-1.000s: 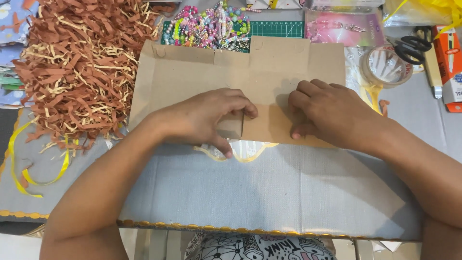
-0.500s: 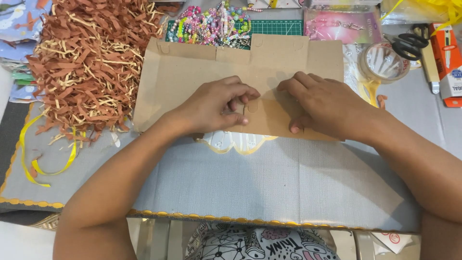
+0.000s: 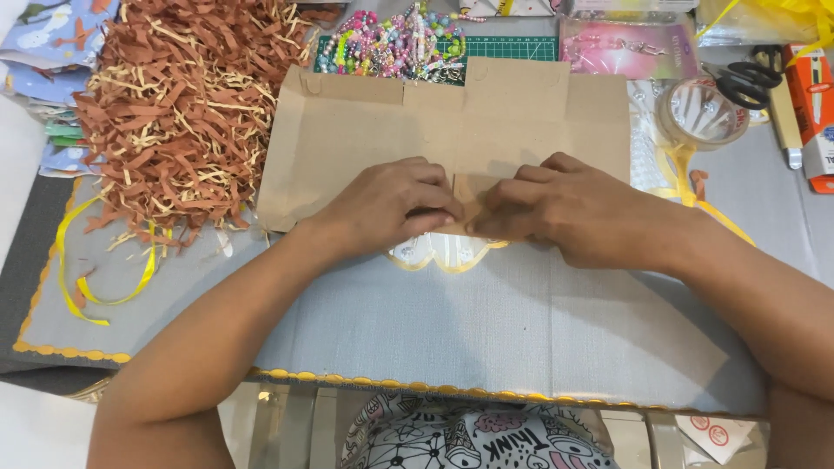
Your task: The person folds a flat cardboard box along pre-scored lines, tucks flaps into slots, and forms the box shape. They repeatedly open and close the box to test the fit of the flaps and tabs.
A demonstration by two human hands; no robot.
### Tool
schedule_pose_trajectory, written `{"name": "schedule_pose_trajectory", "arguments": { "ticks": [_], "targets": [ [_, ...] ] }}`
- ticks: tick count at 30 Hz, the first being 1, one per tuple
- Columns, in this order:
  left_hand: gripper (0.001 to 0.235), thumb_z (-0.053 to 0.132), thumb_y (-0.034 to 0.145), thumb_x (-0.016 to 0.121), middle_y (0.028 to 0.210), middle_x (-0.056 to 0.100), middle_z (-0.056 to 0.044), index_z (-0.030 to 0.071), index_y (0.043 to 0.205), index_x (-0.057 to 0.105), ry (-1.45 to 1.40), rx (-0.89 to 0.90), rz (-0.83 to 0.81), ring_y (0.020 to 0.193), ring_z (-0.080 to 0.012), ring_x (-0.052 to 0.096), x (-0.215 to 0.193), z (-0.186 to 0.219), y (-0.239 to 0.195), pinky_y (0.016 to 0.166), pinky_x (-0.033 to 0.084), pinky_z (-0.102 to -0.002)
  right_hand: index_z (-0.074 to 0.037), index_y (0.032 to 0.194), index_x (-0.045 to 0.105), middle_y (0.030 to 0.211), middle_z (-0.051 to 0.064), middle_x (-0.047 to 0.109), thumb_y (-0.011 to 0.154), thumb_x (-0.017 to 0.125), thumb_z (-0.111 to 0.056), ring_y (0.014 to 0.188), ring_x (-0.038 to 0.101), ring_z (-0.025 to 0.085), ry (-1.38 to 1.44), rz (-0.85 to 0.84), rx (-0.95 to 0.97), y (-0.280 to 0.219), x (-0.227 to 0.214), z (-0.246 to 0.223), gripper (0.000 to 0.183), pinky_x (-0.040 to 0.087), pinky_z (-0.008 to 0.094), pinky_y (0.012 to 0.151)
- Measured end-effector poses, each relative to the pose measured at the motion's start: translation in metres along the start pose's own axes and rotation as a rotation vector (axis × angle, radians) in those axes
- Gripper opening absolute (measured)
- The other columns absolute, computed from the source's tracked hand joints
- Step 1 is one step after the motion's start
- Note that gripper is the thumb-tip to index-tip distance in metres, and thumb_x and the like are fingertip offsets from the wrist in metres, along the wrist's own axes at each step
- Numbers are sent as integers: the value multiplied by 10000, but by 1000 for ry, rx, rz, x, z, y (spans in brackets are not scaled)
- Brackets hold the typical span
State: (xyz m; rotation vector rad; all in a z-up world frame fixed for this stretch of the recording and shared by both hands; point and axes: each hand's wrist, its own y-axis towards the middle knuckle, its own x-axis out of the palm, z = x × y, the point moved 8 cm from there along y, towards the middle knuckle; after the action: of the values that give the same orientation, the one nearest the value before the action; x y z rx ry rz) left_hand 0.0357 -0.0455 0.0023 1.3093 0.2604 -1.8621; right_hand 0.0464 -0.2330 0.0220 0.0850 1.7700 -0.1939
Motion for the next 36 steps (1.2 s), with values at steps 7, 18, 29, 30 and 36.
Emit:
{"name": "schedule_pose_trajectory", "arguments": {
  "ticks": [7, 18, 29, 30, 36],
  "targets": [
    [310, 287, 976, 883, 1176, 817, 38, 246, 1283, 879, -123, -41, -102, 1142, -258, 691, -18, -24, -8, 1014, 436, -445, -345, 1454, 788, 1243, -49, 716, 851, 670, 4, 1301, 632, 284, -371, 260, -12, 6, -18, -30, 706, 306, 769, 1277],
    [596, 376, 841, 968, 1143, 724, 95, 334, 1369, 695, 111, -257, -177, 1161, -233, 588, -21, -28, 1, 956, 353, -479, -218, 1318, 875, 1310, -125, 801, 1166, 698, -153, 1397, 673, 260, -490, 496, -80, 14, -1, -60, 242, 266, 809, 1288],
    [445, 465, 837, 911, 1176, 656, -39, 217, 1168, 746, 391, -355, -116, 1239, -339, 533, -68, -16, -49, 988, 353, -540, -239, 1634, 699, 1575, -75, 749, 1144, 697, -302, 1493, 653, 220, -371, 487, -33, 32, 16, -56, 494, 189, 831, 1336],
    [445, 465, 837, 911, 1176, 656, -39, 217, 1168, 746, 393, -359, -115, 1239, -339, 533, -70, -9, -55, 988, 353, -540, -239, 1634, 699, 1575, -75, 749, 1144, 697, -302, 1493, 653, 220, -370, 489, -38, 32, 15, -56, 494, 189, 831, 1336],
    [489, 430, 834, 907, 1223, 675, -59, 193, 1225, 736, 590, -410, -198, 1263, -342, 570, -43, -1, -83, 1011, 400, -566, -224, 1704, 648, 1532, -88, 745, 1094, 653, -139, 1571, 614, 249, -428, 403, -113, 20, 13, -50, 616, 133, 879, 1327]
  ]
}}
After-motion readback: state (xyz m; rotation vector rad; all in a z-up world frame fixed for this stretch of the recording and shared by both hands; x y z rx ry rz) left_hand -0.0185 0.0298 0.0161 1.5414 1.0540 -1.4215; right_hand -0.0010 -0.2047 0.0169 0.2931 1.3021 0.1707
